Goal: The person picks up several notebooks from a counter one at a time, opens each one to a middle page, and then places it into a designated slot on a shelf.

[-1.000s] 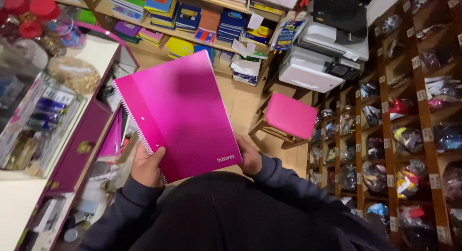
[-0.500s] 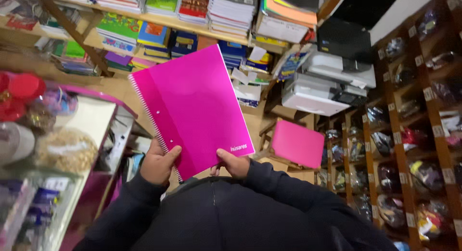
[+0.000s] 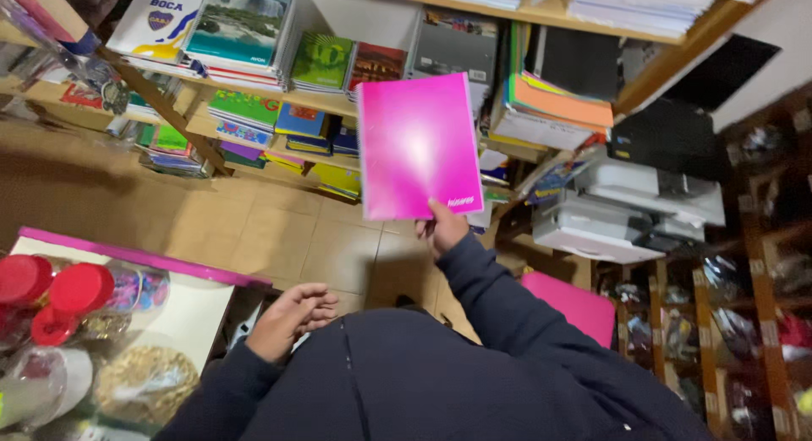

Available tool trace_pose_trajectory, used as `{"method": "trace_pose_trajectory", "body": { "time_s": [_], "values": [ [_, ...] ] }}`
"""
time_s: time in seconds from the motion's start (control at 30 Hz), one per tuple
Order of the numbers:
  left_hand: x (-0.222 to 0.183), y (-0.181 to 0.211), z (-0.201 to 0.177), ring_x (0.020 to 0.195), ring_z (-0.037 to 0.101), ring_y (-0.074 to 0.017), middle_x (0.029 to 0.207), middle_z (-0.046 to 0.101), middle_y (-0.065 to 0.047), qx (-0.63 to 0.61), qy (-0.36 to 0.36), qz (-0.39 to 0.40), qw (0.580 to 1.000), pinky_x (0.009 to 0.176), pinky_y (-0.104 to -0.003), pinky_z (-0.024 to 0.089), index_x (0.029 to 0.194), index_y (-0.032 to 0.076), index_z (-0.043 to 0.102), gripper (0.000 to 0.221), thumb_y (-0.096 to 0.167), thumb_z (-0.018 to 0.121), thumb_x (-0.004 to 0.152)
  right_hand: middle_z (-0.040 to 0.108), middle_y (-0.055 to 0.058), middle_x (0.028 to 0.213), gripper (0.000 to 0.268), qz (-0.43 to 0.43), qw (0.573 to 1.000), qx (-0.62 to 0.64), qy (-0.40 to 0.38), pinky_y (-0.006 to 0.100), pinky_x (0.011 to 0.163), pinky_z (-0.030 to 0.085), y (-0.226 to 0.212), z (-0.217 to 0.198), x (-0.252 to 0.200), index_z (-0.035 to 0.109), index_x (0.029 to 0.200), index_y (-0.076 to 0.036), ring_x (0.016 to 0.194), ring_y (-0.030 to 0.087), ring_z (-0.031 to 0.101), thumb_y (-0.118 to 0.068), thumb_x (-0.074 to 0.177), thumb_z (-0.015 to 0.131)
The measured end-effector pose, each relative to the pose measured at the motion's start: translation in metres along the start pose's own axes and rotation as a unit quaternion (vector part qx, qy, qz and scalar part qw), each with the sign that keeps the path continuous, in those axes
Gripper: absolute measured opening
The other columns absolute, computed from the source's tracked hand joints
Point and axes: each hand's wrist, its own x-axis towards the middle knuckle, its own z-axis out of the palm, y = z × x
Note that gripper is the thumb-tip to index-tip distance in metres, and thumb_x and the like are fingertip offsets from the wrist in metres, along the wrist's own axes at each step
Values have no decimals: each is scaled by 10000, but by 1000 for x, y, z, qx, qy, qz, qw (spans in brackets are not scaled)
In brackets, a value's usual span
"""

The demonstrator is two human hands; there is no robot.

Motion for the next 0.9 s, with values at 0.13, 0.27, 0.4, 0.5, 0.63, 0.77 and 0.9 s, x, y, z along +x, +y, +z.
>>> {"method": "trace_pose_trajectory", "body": {
  "time_s": [0.13,0.27,0.4,0.5,0.63,0.77,0.9],
  "values": [
    [27,9,-5,962,712,-299,1221,708,-278,-66,58,47,995,802,-337,565,1344,-67,540,384,114,517,1006,530,175,451,347,-89,994,41,49,317,323,385,-36,7,126,578,723,14,348,232,503,-205,992,576],
    [42,32,12,984,680,-364,1226,671,-312,-100,122,64,985,840,-412,545,1342,-100,519,372,91,471,1028,584,196,550,282,-28,989,65,131,301,351,414,-72,9,234,603,1100,66,422,220,561,-191,987,621],
    [61,48,33,1011,697,-349,1236,710,-308,-49,155,46,986,902,-405,550,1329,-102,573,377,81,471,1015,561,160,627,475,5,986,76,149,313,405,474,-112,18,287,473,1372,39,490,205,558,-182,975,615],
    [67,64,48,1023,670,-373,1265,673,-321,-97,200,25,975,899,-438,539,1335,-106,547,368,81,445,1035,668,260,714,671,-18,986,35,159,339,483,566,-130,24,312,410,1454,107,525,218,627,-282,952,630],
    [80,70,54,1040,653,-375,1268,655,-327,-109,207,27,972,916,-437,528,1336,-100,531,361,74,434,1036,659,334,996,444,-53,981,106,155,475,810,647,-141,32,313,291,1342,16,866,384,735,-215,1016,484],
    [87,75,60,1028,672,-358,1260,669,-302,-91,209,25,973,889,-410,533,1334,-84,542,356,92,442,1041,566,388,1076,409,-71,976,149,140,557,954,616,-149,41,313,282,1386,96,957,444,697,-46,1005,327],
    [94,69,69,1003,655,-344,1251,661,-296,-118,199,35,972,905,-427,533,1321,-79,554,362,106,474,1020,553,393,1241,638,-51,961,229,149,709,1015,532,-157,41,336,194,1571,-23,846,459,674,-73,1010,491]
  ]
}}
